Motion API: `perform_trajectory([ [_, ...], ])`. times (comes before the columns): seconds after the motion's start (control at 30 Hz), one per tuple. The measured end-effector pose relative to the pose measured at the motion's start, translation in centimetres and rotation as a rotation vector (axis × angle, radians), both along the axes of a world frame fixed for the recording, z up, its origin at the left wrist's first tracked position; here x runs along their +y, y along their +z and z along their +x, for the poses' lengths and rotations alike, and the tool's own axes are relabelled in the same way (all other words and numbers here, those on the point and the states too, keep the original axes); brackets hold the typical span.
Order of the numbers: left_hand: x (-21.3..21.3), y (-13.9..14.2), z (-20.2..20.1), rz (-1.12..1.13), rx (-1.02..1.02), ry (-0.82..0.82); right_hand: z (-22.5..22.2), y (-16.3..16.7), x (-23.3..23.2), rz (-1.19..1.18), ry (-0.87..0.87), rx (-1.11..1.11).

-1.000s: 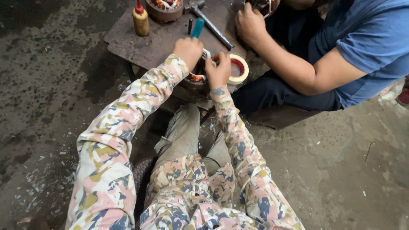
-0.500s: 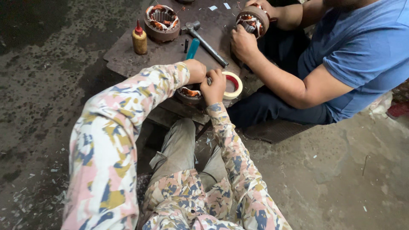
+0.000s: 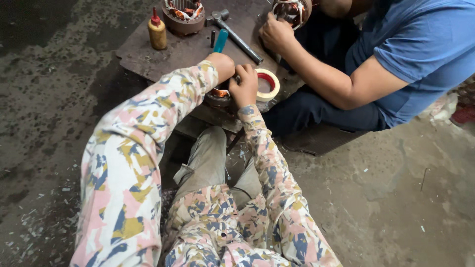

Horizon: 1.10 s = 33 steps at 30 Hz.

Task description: The person sits on the floor and wraps a motor stator with white tape. They repeatedly tear off pieces of tape and press them around the copper windings to secure them.

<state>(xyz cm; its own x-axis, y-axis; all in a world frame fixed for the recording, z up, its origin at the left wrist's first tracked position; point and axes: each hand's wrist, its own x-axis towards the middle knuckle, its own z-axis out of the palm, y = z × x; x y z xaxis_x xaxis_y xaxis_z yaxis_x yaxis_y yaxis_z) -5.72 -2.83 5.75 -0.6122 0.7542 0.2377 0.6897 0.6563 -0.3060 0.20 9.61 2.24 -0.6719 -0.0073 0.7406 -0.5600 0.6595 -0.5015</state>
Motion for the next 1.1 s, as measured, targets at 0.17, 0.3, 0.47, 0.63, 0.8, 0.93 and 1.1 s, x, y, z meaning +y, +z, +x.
perform_trajectory([
  [0.17, -1.3, 0.1, 1.1, 0.359, 0.012, 0.274, -0.4, 0.0, -0.2, -0.008, -0.058, -0.02],
  [0.3, -1.2, -0.6, 2.1, 0.628, 0.151, 0.42, -1.4, -0.6, -0.4, -0.082, -0.117, -0.018],
  [0.47, -0.6, -1.6, 1.7, 0.344, 0.137, 0.555, -1.6, -1.5, -0.9, -0.1, -0.147, 0.008],
  [0.63, 0.8, -2.3, 0.3, 0.186, 0.17, 0.511, -1.6, -1.5, -0.9, -0.074, -0.168, -0.009],
  [0.8, 1.1, -2.8, -0.4, 0.159, 0.149, 0.482, -1.3, -0.2, 0.0, 0.103, -0.079, -0.03],
  [0.93, 0.4, -3.2, -0.2, 0.237, 0.17, 0.417, -2.2, 1.0, 0.4, 0.363, -0.044, 0.028],
  [1.1, -0.3, -3.4, 0.2, 0.297, 0.169, 0.318, -4.4, 1.6, 1.0, 0.551, -0.032, -0.109],
])
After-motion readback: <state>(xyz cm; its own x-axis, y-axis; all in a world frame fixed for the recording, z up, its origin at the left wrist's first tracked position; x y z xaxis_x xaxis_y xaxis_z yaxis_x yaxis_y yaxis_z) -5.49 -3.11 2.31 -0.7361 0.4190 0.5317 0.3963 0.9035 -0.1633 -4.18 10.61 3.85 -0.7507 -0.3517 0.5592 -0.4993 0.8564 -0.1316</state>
